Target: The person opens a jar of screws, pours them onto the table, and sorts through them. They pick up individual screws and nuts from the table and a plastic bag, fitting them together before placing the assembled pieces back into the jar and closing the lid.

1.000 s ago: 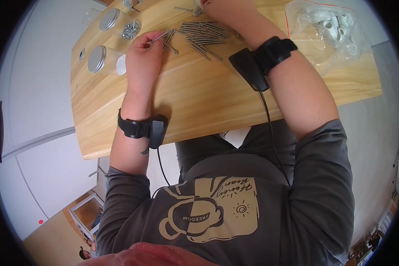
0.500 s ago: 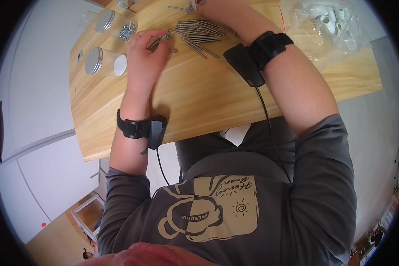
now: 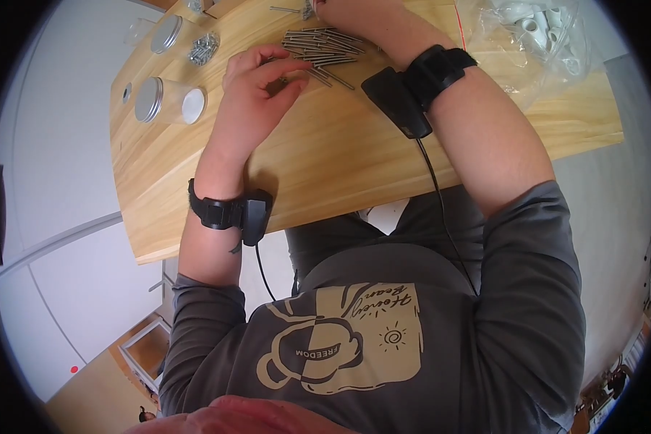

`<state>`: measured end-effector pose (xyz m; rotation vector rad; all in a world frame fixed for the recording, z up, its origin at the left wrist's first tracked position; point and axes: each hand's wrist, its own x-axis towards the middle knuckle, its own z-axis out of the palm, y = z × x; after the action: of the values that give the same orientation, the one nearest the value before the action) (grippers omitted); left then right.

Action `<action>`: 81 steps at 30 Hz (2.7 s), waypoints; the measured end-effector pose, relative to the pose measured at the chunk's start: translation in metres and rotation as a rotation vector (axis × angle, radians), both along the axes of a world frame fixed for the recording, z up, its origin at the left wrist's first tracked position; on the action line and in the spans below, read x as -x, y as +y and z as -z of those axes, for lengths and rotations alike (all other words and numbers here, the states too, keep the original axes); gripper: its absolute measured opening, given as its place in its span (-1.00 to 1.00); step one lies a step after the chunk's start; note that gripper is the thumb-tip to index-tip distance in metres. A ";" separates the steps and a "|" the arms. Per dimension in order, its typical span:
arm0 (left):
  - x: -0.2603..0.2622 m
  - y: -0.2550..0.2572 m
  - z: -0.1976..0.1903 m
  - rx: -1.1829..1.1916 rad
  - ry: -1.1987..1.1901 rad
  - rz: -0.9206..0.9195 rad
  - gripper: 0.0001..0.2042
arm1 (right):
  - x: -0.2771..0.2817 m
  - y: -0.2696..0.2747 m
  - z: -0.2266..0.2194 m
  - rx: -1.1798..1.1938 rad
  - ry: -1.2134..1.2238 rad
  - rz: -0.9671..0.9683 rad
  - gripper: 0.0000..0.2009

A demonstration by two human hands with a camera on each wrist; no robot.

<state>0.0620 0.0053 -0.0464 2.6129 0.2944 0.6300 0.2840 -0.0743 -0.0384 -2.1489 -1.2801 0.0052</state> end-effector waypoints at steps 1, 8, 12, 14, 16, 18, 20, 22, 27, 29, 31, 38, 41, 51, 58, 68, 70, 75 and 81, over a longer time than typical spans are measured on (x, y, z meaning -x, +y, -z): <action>0.000 0.000 0.000 -0.008 -0.006 -0.009 -0.85 | -0.001 0.001 0.003 -0.076 -0.018 -0.007 -0.81; 0.000 -0.001 -0.001 -0.002 0.006 -0.007 -0.86 | -0.010 0.008 0.008 -0.368 -0.145 -0.058 -0.83; 0.000 -0.003 -0.003 -0.014 0.012 -0.005 -0.87 | -0.011 0.009 0.002 -0.469 -0.250 -0.093 -0.88; 0.001 -0.003 -0.004 -0.027 0.019 -0.005 -0.88 | -0.007 0.006 -0.004 -0.520 -0.272 -0.055 -0.89; 0.001 -0.004 -0.005 -0.044 0.005 0.013 -0.88 | -0.004 0.003 -0.011 -0.654 -0.242 -0.116 -0.88; -0.001 -0.002 -0.002 -0.027 -0.034 0.010 -0.89 | 0.005 -0.002 -0.020 -0.583 -0.016 -0.123 -0.87; -0.003 -0.002 -0.001 -0.007 -0.075 0.006 -0.90 | 0.012 -0.006 -0.025 -0.503 0.206 -0.127 -0.87; -0.004 -0.001 -0.003 0.189 -0.159 -0.118 -0.87 | 0.017 -0.008 -0.029 -0.398 0.327 -0.192 -0.87; -0.004 0.000 -0.010 0.597 -0.266 -0.211 -0.82 | 0.036 -0.009 -0.035 -0.380 0.488 -0.371 -0.87; -0.003 0.002 -0.009 0.576 -0.285 -0.212 -0.80 | 0.040 -0.009 -0.035 -0.311 0.481 -0.386 -0.85; -0.004 0.001 -0.011 0.651 -0.311 -0.218 -0.77 | 0.042 -0.009 -0.033 -0.317 0.506 -0.431 -0.85; -0.005 -0.001 -0.011 0.654 -0.381 -0.170 -0.75 | 0.045 -0.008 -0.032 -0.349 0.583 -0.391 -0.86; -0.004 -0.002 -0.014 0.670 -0.364 -0.167 -0.76 | 0.043 -0.007 -0.029 -0.364 0.635 -0.405 -0.86; -0.003 0.001 -0.010 0.635 -0.322 -0.175 -0.76 | 0.042 -0.005 -0.028 -0.335 0.761 -0.485 -0.85; -0.002 0.008 -0.003 0.522 -0.313 -0.226 -0.76 | 0.038 -0.008 -0.030 -0.268 0.550 -0.495 -0.86; -0.002 0.001 -0.007 0.626 -0.304 -0.177 -0.77 | 0.039 -0.005 -0.026 -0.135 0.289 -0.395 -0.71; -0.003 -0.001 -0.009 0.679 -0.318 -0.189 -0.78 | 0.041 -0.002 -0.017 -0.548 0.281 -0.498 -0.75; -0.003 0.000 -0.009 0.692 -0.347 -0.209 -0.78 | 0.041 -0.011 -0.027 -0.363 0.387 -0.539 -0.75; -0.001 0.001 -0.010 0.667 -0.350 -0.223 -0.78 | 0.041 -0.013 -0.032 -0.171 0.334 -0.426 -0.75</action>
<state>0.0635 0.0064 -0.0363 1.8143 0.5747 0.8707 0.2434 -0.0869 -0.0062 -1.6167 -1.4484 0.3986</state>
